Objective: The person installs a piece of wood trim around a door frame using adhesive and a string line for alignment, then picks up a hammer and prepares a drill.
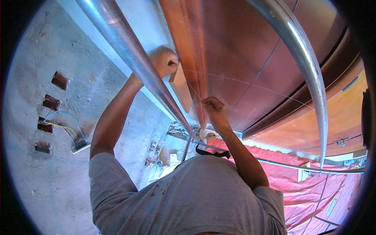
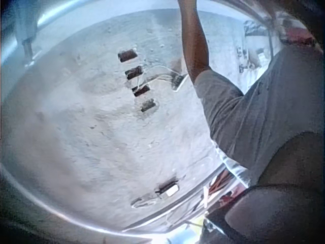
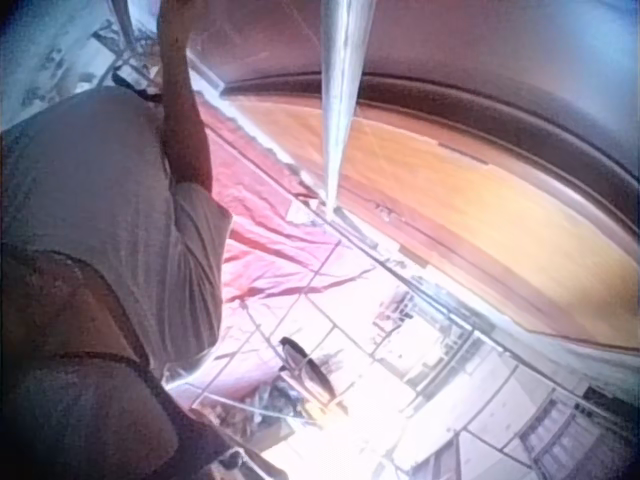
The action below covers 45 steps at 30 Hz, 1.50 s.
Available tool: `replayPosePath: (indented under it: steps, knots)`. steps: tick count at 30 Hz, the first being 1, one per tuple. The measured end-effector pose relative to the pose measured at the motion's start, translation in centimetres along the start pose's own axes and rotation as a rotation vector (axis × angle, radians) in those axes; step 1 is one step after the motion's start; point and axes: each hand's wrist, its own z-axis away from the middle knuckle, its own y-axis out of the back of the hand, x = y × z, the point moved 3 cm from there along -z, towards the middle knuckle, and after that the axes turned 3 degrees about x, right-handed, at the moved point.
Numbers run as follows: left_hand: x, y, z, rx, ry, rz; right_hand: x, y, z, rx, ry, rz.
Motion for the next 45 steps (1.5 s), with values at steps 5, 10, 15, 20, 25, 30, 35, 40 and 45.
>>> replayPosePath:
  steps: [5, 10, 15, 20, 25, 30, 35, 40, 45]
  knots:
    - [0.8, 0.6, 1.8, 0.024, 0.049, 0.009, -0.4, 0.2, 1.0, -0.070, -0.041, -0.011]
    - [2.1, 0.3, -1.1, -0.153, -0.013, -0.108, -0.1, 2.3, 0.6, -0.080, 0.155, 0.060]
    - [0.7, 0.4, 0.7, -0.193, -0.100, -0.323, -2.7, 2.3, 1.1, -0.042, 0.231, 0.327]
    - [-1.6, -0.4, -0.7, -0.025, -0.559, -0.495, -9.0, 1.3, 2.8, -0.267, 0.137, 0.110]
    - [2.8, 0.0, -2.5, -0.202, -0.751, -0.367, -6.4, 1.6, 2.3, -0.064, 0.322, 0.163]
    - [1.6, -0.3, -3.2, -0.376, -0.478, -0.621, -3.9, 0.9, 2.1, -0.013, 0.218, 0.202]
    - [-0.7, -0.4, -2.5, -0.304, -0.607, -0.357, -3.5, -0.3, 3.0, -0.059, 0.307, 0.161]
    - [-1.0, -1.1, -2.7, -0.231, -0.580, -0.429, -1.1, -0.9, 3.0, -0.032, 0.311, 0.212]
    - [-17.1, -7.6, -4.9, 0.380, -0.635, -0.430, -3.7, -0.5, 3.0, 0.030, 0.336, 0.173]
